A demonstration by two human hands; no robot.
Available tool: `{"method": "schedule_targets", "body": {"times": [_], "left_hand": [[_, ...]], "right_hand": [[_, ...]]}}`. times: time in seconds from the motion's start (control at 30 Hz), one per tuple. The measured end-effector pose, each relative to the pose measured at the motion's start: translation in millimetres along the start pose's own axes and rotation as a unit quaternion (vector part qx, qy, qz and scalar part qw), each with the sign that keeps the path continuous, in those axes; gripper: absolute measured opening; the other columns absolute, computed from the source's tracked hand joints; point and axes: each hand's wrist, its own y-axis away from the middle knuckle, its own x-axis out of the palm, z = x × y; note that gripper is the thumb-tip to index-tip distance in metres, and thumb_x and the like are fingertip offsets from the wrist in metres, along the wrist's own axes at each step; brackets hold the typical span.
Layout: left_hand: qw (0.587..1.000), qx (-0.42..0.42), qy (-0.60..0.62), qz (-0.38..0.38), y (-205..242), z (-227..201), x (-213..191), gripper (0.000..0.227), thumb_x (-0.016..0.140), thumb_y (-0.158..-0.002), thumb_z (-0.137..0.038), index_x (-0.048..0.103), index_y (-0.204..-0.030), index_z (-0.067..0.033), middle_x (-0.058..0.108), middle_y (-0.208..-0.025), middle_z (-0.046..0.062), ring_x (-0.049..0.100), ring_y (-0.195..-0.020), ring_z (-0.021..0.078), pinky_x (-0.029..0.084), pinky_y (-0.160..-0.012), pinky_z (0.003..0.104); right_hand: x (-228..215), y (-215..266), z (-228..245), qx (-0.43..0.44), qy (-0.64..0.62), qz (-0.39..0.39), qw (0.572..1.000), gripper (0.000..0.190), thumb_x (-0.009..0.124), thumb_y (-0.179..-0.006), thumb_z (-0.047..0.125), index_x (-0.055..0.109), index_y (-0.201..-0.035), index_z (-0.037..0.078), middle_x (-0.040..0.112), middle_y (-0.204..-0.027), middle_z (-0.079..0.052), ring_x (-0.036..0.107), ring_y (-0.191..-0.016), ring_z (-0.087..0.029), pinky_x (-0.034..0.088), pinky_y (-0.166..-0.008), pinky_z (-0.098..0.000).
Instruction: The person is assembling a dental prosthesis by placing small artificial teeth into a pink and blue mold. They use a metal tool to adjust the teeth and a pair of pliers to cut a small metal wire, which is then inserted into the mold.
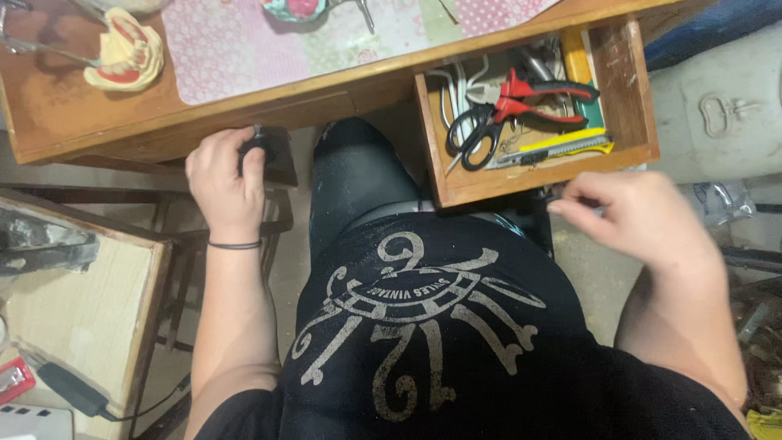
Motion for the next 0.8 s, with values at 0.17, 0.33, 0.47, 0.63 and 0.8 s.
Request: {"method": "schedule_targets", "body": {"times": [0.17, 0.33, 0.47, 0.63, 0.8], "left_hand": [[0.990, -0.058, 0.125, -0.012, 2.2, -15.3, 4.0, 0.029, 0.055, -0.112, -0.023, 0.069, -0.117, 0.0018, 0.068, -0.116, 0.017, 0.064, -0.109, 0.0348, 0.050, -0.092, 0.043], [0.994, -0.095, 0.055, -0.013, 35.2, -30.0, -15.3, 0.010, 0.067, -0.098, -0.014, 0.074, -0.102, -0.0078, 0.073, -0.101, 0.009, 0.067, -0.096, 0.0309, 0.051, -0.083, 0.044], [0.994, -0.097, -0.020, 0.055, 80.1, -54.4, -41.8, 0.014, 0.072, -0.100, -0.033, 0.073, -0.103, -0.0185, 0.072, -0.098, 0.001, 0.068, -0.094, 0.0236, 0.047, -0.074, 0.042], [0.989, -0.119, -0.048, 0.074, 117.7, -86.8, -81.4, 0.031, 0.065, -0.104, -0.042, 0.073, -0.086, -0.0185, 0.068, -0.080, -0.003, 0.067, -0.074, 0.0219, 0.048, -0.064, 0.040], [0.987, -0.117, -0.055, 0.096, 103.0, -86.9, -113.8, 0.059, 0.049, -0.108, -0.053, 0.066, -0.064, -0.0191, 0.058, -0.057, -0.004, 0.060, -0.051, 0.0192, 0.049, -0.054, 0.037]], "right_hand": [[-8.4, -43.8, -22.9, -0.014, 0.139, -0.083, 0.987, 0.031, 0.084, -0.106, 0.043, 0.072, -0.090, 0.019, 0.071, -0.089, 0.003, 0.067, -0.084, -0.019, 0.049, -0.068, -0.0350], [8.6, -85.9, -15.2, -0.025, 0.249, 0.000, 0.968, 0.043, 0.076, -0.089, 0.066, 0.075, -0.095, 0.023, 0.066, -0.111, 0.000, 0.066, -0.105, -0.024, 0.057, -0.072, -0.0369], [32.6, -92.5, -39.5, -0.039, 0.319, -0.034, 0.946, 0.034, 0.072, -0.092, 0.068, 0.078, -0.105, 0.037, 0.068, -0.111, 0.006, 0.073, -0.101, -0.013, 0.056, -0.069, -0.0292], [56.0, -96.8, -81.9, -0.099, 0.089, -0.081, 0.988, 0.026, 0.077, -0.094, 0.023, 0.077, -0.108, 0.002, 0.066, -0.120, -0.015, 0.065, -0.113, -0.029, 0.052, -0.102, -0.0370], [56.9, -93.8, -58.3, -0.150, -0.121, -0.117, 0.974, 0.032, 0.070, -0.104, -0.007, 0.062, -0.128, -0.027, 0.049, -0.157, -0.038, 0.046, -0.152, -0.048, 0.031, -0.130, -0.0489]]}}
